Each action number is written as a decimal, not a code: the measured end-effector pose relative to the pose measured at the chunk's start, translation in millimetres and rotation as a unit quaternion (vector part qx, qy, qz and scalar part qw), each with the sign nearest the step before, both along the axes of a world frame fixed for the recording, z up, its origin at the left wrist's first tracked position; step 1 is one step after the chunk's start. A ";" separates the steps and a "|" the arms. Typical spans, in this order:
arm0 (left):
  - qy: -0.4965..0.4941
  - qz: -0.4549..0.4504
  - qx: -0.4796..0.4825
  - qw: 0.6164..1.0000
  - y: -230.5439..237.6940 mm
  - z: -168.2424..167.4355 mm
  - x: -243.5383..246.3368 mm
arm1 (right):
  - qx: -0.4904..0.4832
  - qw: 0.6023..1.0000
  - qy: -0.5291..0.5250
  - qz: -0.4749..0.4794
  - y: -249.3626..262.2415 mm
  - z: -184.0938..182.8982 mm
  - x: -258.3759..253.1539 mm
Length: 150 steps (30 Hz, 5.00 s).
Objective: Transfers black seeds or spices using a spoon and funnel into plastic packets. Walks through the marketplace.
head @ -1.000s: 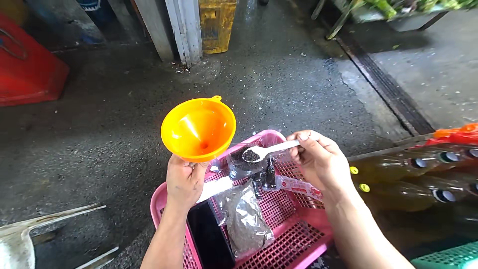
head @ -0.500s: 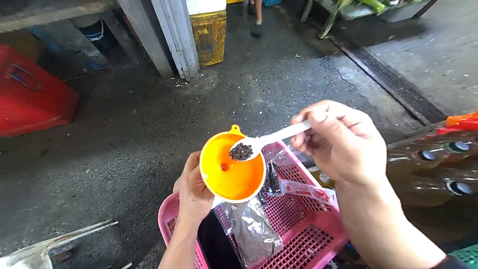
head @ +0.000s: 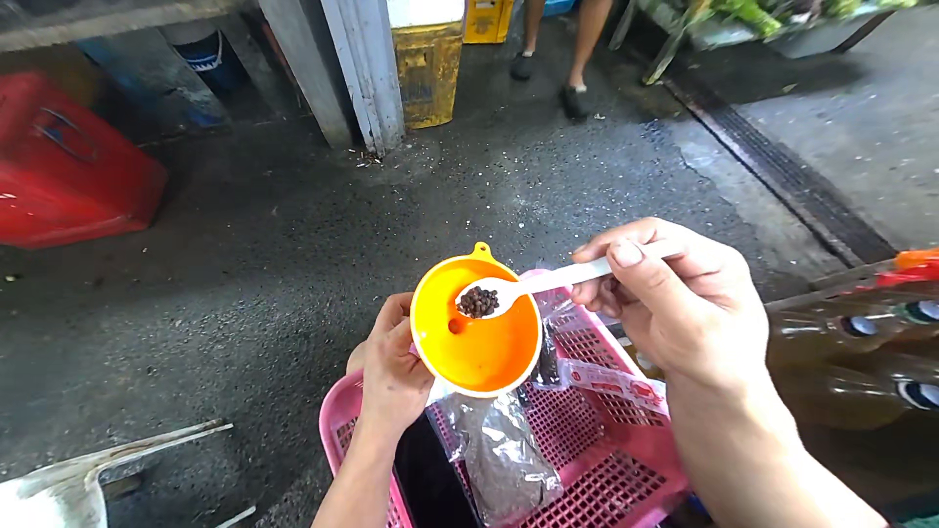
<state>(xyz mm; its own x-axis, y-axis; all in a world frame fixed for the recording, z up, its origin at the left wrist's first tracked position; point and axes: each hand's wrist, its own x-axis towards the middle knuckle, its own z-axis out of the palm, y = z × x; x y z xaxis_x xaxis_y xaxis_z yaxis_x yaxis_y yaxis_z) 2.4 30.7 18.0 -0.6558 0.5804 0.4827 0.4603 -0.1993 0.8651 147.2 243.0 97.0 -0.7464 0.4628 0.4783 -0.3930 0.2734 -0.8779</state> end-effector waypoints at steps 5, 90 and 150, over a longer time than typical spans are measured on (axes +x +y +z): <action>0.020 0.013 -0.008 1.000 0.6 1.3 0.3 | 0.001 1.000 0.009 0.007 -1.2 -1.0 -0.2; -0.048 0.050 0.028 0.997 4.1 18.8 0.2 | -0.050 0.982 0.178 0.033 -4.7 -19.4 25.6; -0.054 0.106 0.004 0.993 0.0 59.5 22.1 | 0.109 0.978 0.167 -0.052 -30.1 -18.3 32.0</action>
